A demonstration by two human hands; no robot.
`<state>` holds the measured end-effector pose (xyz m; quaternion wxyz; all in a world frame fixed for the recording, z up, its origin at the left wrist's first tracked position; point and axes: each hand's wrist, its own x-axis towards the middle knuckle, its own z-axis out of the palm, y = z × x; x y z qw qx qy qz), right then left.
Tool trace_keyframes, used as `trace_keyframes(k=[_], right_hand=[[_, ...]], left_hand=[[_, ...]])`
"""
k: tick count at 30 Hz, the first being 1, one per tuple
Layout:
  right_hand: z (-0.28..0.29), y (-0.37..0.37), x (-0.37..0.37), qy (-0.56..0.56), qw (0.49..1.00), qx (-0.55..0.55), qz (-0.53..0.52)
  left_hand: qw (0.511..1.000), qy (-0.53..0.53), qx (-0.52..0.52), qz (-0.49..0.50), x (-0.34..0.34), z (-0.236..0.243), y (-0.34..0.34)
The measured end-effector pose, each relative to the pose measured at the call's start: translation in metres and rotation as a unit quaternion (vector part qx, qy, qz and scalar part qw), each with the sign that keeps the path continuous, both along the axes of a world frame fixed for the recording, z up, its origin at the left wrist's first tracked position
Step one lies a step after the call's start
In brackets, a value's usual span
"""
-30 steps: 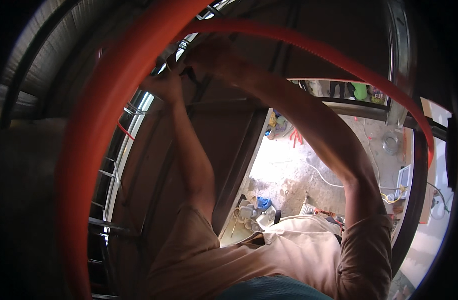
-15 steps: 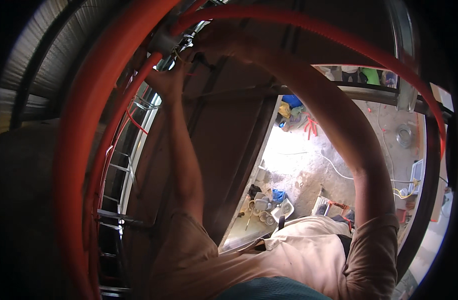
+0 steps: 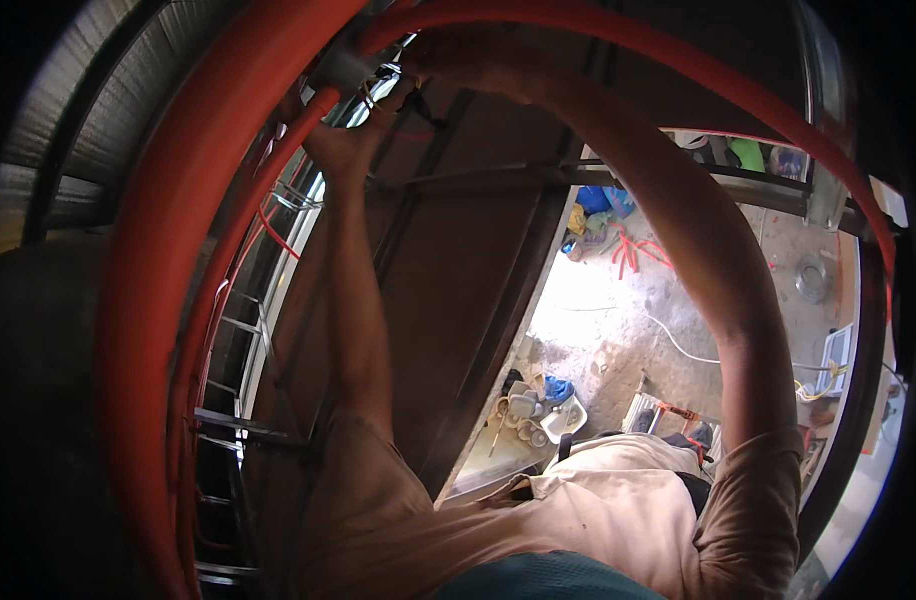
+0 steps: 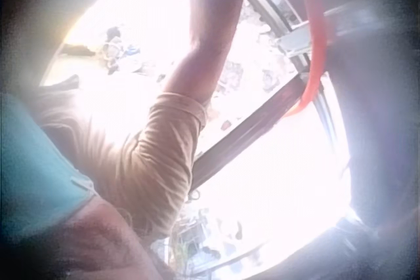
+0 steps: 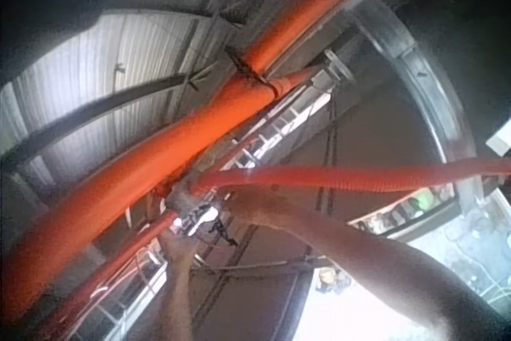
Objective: The person connects electrical wires inside an overhead junction box and routes flexible conduit piping through the ceiling frame by hand.
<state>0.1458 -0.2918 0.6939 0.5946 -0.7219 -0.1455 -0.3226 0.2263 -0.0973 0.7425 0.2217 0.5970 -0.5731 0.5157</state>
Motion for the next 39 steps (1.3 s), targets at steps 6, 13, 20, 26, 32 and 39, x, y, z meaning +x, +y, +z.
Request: trace_keyframes(k=[6, 13, 20, 26, 32, 39], right_hand=[[-0.002, 0.001, -0.014, -0.081, 0.996, -0.022, 0.013], [0.001, -0.002, -0.023, 0.021, 0.997, 0.006, 0.072], [-0.001, -0.003, -0.013, -0.005, 0.996, 0.001, 0.089], [0.004, -0.017, -0.01, -0.014, 0.992, -0.014, 0.125], [0.011, -0.022, 0.008, -0.046, 0.988, -0.009, 0.146], [0.016, -0.007, 0.041, -0.068, 0.987, 0.01, 0.147]], left_hand=[[0.988, -0.149, -0.043, 0.019, -0.008, 0.006, -0.018], [0.993, -0.087, -0.08, -0.023, 0.0, 0.007, -0.02], [0.994, -0.037, -0.105, -0.012, -0.008, -0.004, -0.023], [0.998, -0.045, -0.027, -0.042, -0.009, 0.01, -0.007], [0.992, 0.005, 0.071, 0.108, 0.004, 0.025, 0.035], [0.959, 0.196, 0.09, 0.182, 0.005, 0.02, 0.043]])
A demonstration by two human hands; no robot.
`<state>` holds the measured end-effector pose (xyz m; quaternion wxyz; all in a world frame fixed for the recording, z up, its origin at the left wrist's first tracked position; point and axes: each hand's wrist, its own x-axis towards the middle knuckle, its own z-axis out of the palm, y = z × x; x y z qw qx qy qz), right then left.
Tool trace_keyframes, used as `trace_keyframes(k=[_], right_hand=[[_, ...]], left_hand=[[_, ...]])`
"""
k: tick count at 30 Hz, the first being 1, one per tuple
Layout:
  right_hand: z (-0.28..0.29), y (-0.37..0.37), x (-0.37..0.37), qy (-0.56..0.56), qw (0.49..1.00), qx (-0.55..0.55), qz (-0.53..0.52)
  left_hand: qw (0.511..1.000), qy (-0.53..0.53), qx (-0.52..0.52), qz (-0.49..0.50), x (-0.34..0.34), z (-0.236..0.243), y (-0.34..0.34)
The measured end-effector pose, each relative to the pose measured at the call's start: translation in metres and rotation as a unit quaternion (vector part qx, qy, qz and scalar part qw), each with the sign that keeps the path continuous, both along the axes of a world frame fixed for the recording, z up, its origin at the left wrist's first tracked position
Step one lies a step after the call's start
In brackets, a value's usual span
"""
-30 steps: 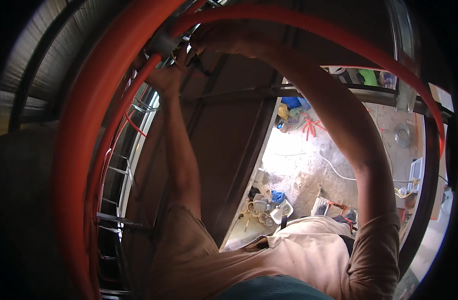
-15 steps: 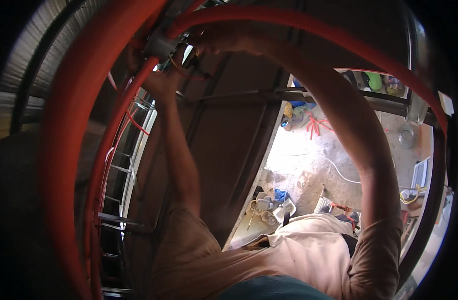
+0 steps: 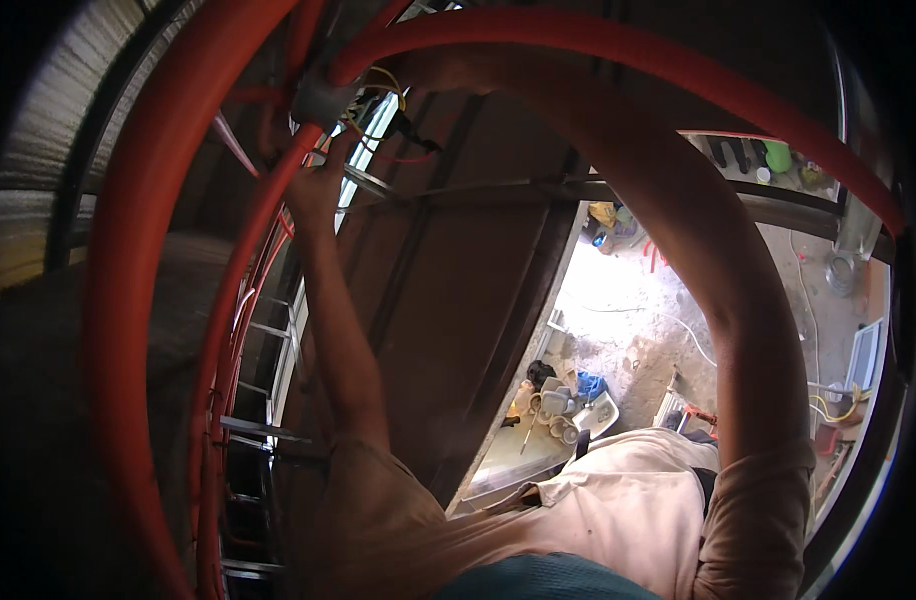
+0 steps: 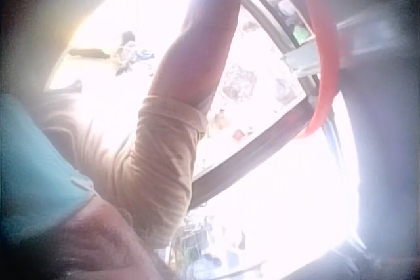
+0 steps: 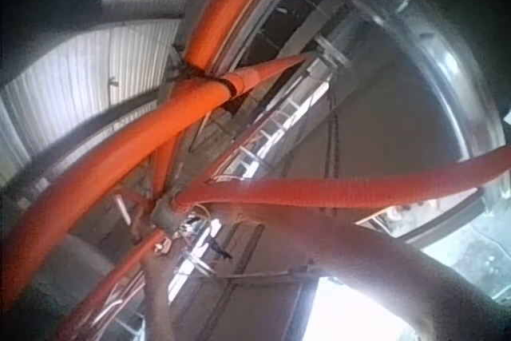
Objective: The person connects electrical wires inside an overhead junction box and routes flexible conduit piping through the ceiling frame by hand.
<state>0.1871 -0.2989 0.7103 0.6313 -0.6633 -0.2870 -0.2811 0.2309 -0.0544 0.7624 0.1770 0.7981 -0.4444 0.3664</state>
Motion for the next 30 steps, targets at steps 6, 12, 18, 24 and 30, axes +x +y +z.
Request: trace_keyframes(k=[6, 12, 18, 24, 30], right_hand=[[-0.018, 0.007, 0.026, 0.01, 1.0, -0.001, 0.006], [-0.021, 0.003, 0.005, 0.045, 0.997, -0.008, 0.068], [-0.018, 0.009, -0.008, 0.123, 0.989, 0.033, 0.076], [-0.019, 0.016, 0.004, 0.102, 0.988, 0.061, 0.099], [-0.017, 0.016, -0.004, 0.053, 0.988, 0.094, 0.113]], left_hand=[[0.987, -0.109, -0.003, -0.115, -0.008, -0.002, -0.018], [0.962, -0.199, -0.06, -0.177, -0.012, -0.005, -0.034], [0.968, -0.18, -0.049, -0.164, 0.003, 0.007, -0.033], [0.953, -0.232, -0.03, -0.194, -0.015, 0.008, -0.04], [0.932, -0.348, 0.091, -0.054, -0.026, 0.013, -0.036]])
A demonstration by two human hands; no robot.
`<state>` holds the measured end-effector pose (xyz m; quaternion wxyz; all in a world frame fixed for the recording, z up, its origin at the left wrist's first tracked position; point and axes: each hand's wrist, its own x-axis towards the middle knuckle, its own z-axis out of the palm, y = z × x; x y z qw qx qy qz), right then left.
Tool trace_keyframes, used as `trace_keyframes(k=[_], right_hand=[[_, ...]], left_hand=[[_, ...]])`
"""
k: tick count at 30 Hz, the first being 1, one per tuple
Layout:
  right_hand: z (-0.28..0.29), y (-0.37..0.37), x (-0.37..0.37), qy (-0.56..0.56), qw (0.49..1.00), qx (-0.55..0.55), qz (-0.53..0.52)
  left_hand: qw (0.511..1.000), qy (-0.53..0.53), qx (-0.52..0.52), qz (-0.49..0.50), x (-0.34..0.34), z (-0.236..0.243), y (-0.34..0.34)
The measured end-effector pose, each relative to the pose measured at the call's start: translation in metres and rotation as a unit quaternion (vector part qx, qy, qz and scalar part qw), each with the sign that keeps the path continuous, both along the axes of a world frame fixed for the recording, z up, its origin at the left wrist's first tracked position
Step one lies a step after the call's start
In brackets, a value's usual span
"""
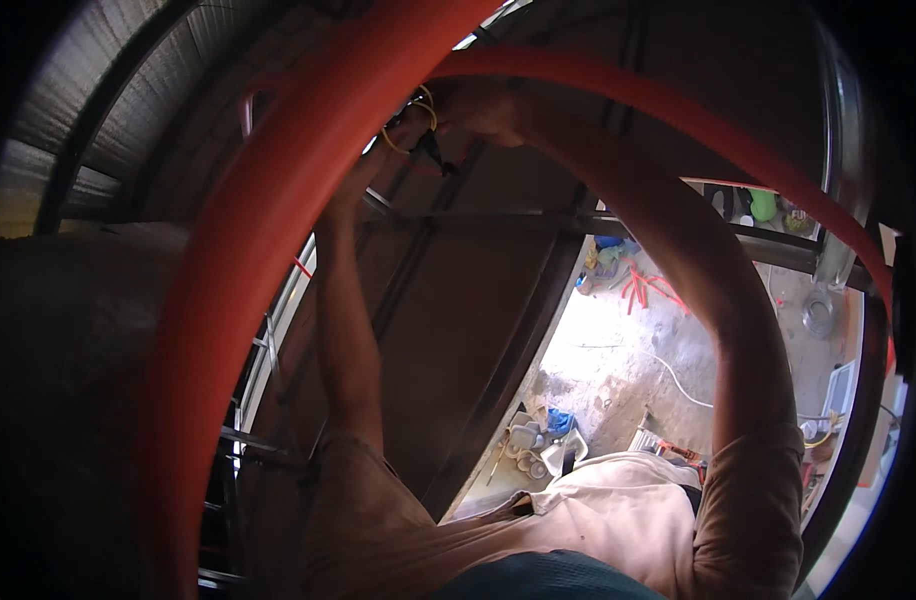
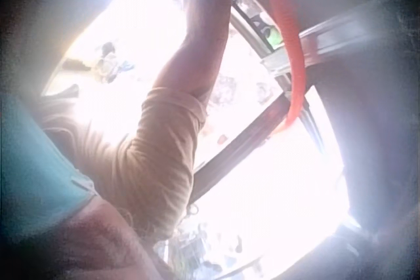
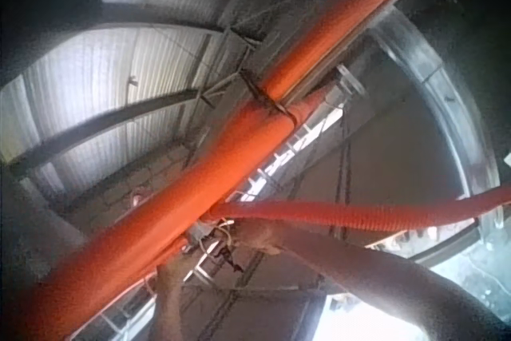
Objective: The person connects electrical wires inside an overhead junction box and routes flexible conduit piping through the ceiling frame by hand.
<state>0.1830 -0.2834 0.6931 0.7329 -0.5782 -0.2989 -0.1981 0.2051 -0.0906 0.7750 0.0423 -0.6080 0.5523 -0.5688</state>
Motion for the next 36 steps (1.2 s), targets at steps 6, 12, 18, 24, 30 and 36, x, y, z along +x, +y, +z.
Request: trace_keyframes(k=[6, 12, 18, 24, 30, 36], right_hand=[[0.003, 0.006, -0.009, -0.021, 0.994, -0.032, -0.106], [-0.002, 0.007, -0.002, -0.123, 0.938, -0.096, -0.308], [-0.011, 0.006, -0.017, -0.147, 0.931, -0.025, -0.332], [-0.002, -0.001, -0.027, -0.312, 0.803, -0.116, -0.494], [0.013, 0.0, -0.019, -0.306, 0.798, -0.168, -0.491], [0.019, 0.001, -0.01, -0.331, 0.789, -0.141, -0.497]], left_hand=[[0.983, -0.17, -0.002, 0.071, 0.007, -0.002, 0.004], [0.923, -0.344, 0.01, 0.174, 0.017, -0.008, 0.008], [0.997, -0.014, -0.073, -0.025, 0.018, -0.002, 0.007], [0.973, 0.191, -0.051, -0.119, 0.028, -0.008, 0.0], [0.999, -0.017, -0.034, -0.016, 0.021, -0.006, 0.008], [0.961, -0.26, 0.001, 0.1, 0.011, -0.001, 0.005]])
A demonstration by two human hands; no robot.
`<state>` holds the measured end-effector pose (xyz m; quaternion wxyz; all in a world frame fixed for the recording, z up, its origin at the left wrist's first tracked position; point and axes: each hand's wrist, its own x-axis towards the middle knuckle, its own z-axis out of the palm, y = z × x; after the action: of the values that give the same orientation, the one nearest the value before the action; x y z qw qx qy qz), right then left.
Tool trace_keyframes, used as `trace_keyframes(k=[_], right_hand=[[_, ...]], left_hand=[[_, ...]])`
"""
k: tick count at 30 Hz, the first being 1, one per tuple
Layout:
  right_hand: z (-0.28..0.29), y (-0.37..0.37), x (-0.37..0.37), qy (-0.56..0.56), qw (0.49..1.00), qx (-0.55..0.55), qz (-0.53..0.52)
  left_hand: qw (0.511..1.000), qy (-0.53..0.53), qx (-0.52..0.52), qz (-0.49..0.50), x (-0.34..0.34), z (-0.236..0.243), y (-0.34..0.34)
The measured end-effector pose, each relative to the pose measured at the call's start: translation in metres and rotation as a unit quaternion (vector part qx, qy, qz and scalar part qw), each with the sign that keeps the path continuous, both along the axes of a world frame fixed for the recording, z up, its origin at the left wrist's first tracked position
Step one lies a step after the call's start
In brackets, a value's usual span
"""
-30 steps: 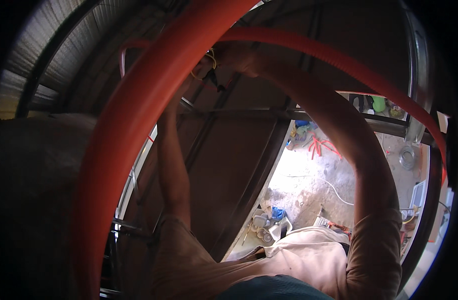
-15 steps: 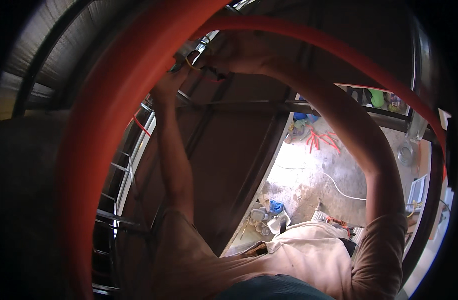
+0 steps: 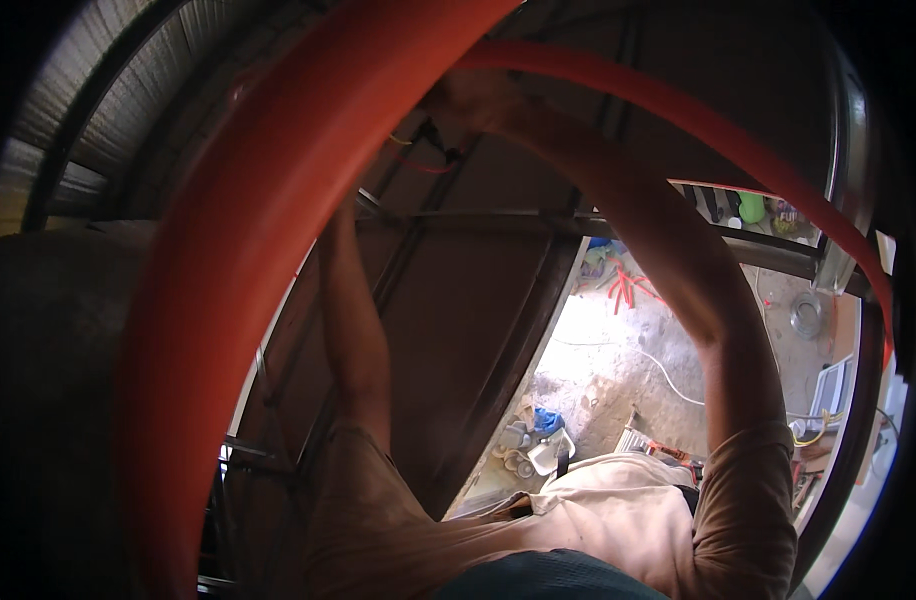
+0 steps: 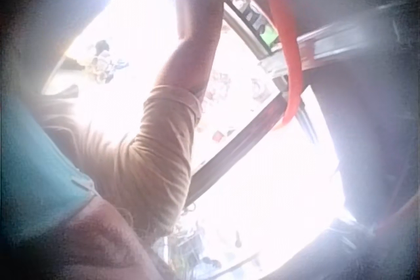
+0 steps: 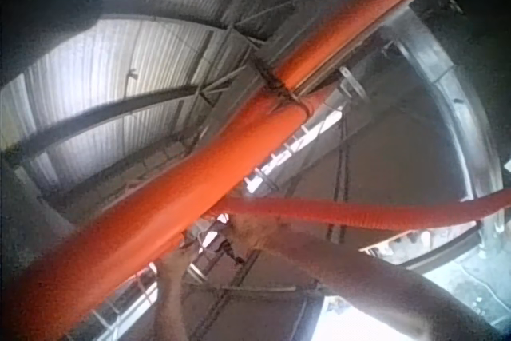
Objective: The person connects electrical wires inside an overhead junction box and routes flexible conduit piping through the ceiling frame by hand.
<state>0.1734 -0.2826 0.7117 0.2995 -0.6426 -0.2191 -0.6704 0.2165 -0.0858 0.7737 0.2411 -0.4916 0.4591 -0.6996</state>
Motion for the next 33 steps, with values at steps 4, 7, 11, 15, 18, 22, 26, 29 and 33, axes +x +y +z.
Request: trace_keyframes(k=[4, 7, 11, 15, 18, 22, 26, 29, 33], right_hand=[[0.002, 0.003, 0.005, -0.056, 0.998, -0.02, 0.012], [-0.001, 0.005, 0.01, -0.054, 0.995, -0.038, -0.078], [-0.004, 0.008, 0.016, -0.044, 0.996, -0.018, -0.074], [-0.002, 0.014, 0.007, 0.028, 0.999, 0.017, -0.043], [0.002, 0.011, 0.011, -0.095, 0.993, -0.003, -0.074], [-0.005, 0.003, 0.023, -0.052, 0.997, -0.027, -0.047], [-0.002, 0.009, 0.019, -0.035, 0.996, -0.021, -0.084], [0.006, 0.011, 0.017, -0.052, 0.994, -0.011, -0.092], [0.004, 0.015, 0.003, -0.052, 0.995, 0.026, -0.085]], left_hand=[[0.99, 0.111, -0.029, -0.077, 0.016, -0.006, 0.0], [0.979, 0.163, -0.043, -0.117, 0.021, -0.007, 0.001], [0.968, 0.197, -0.047, -0.148, 0.028, -0.01, 0.001], [0.962, 0.208, -0.048, -0.172, 0.041, -0.01, 0.0], [0.961, 0.205, -0.045, -0.178, 0.047, -0.012, -0.002], [0.865, 0.336, -0.134, -0.347, 0.037, -0.016, -0.022], [0.9, 0.288, -0.199, -0.26, 0.039, -0.021, -0.019], [0.892, 0.286, -0.19, -0.295, 0.051, -0.012, -0.014], [0.887, 0.298, -0.198, -0.292, 0.037, -0.021, -0.02]])
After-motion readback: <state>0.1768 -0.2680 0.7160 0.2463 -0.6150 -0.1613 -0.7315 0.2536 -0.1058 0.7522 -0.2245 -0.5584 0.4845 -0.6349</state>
